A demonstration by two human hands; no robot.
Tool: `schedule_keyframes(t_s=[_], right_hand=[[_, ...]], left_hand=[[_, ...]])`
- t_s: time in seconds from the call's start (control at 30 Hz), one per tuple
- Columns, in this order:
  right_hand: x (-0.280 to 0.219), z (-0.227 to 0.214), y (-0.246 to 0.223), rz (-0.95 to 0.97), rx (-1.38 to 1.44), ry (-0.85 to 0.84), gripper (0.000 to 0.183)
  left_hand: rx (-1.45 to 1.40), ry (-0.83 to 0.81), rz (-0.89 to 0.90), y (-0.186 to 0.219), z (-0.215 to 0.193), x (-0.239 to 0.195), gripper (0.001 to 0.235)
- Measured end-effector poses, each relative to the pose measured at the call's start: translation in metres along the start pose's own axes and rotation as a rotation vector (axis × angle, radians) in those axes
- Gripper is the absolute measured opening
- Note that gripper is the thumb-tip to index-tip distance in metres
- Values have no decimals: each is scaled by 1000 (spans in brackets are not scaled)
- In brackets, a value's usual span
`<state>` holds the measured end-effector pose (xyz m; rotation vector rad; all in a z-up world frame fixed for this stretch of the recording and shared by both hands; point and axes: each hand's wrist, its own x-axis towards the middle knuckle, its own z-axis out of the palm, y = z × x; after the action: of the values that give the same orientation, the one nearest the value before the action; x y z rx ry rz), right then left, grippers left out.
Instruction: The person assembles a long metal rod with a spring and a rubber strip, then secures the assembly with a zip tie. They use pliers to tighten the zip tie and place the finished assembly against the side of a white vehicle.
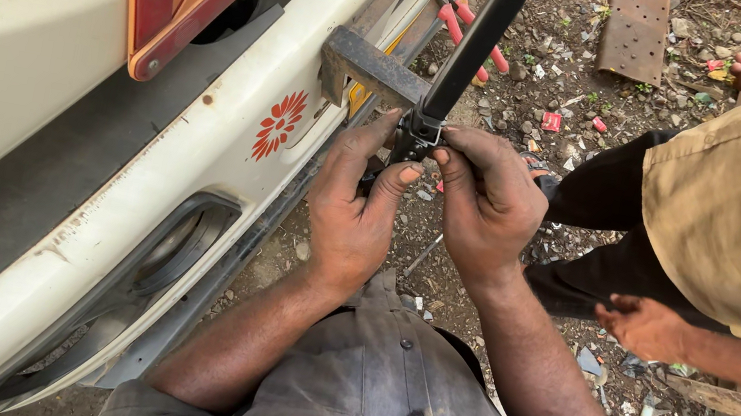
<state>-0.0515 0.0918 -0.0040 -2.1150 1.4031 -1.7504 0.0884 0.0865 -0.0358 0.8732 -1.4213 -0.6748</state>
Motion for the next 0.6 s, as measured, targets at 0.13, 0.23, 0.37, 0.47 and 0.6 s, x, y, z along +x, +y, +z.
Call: schedule_keyframes(t_s=[0.13,0.23,0.37,0.47,0.6], right_hand=[[-8,0,-3,-58,-67,0,15],[-14,-1,-1,49,-79,-15,13],[-17,-3,1,-23,-26,49,13],[-18,-3,2,-13,-5,46,13],[-15,-5,0,9,-37,9,11]], left_hand=[[-24,12,49,2,-2,-3,47],[-35,-9,61,1,-2,-5,46],[-33,-48,120,0,-2,-7,45],[-49,-62,87,-2,-1,-8,46],[-41,-63,91,-7,1,-7,46]])
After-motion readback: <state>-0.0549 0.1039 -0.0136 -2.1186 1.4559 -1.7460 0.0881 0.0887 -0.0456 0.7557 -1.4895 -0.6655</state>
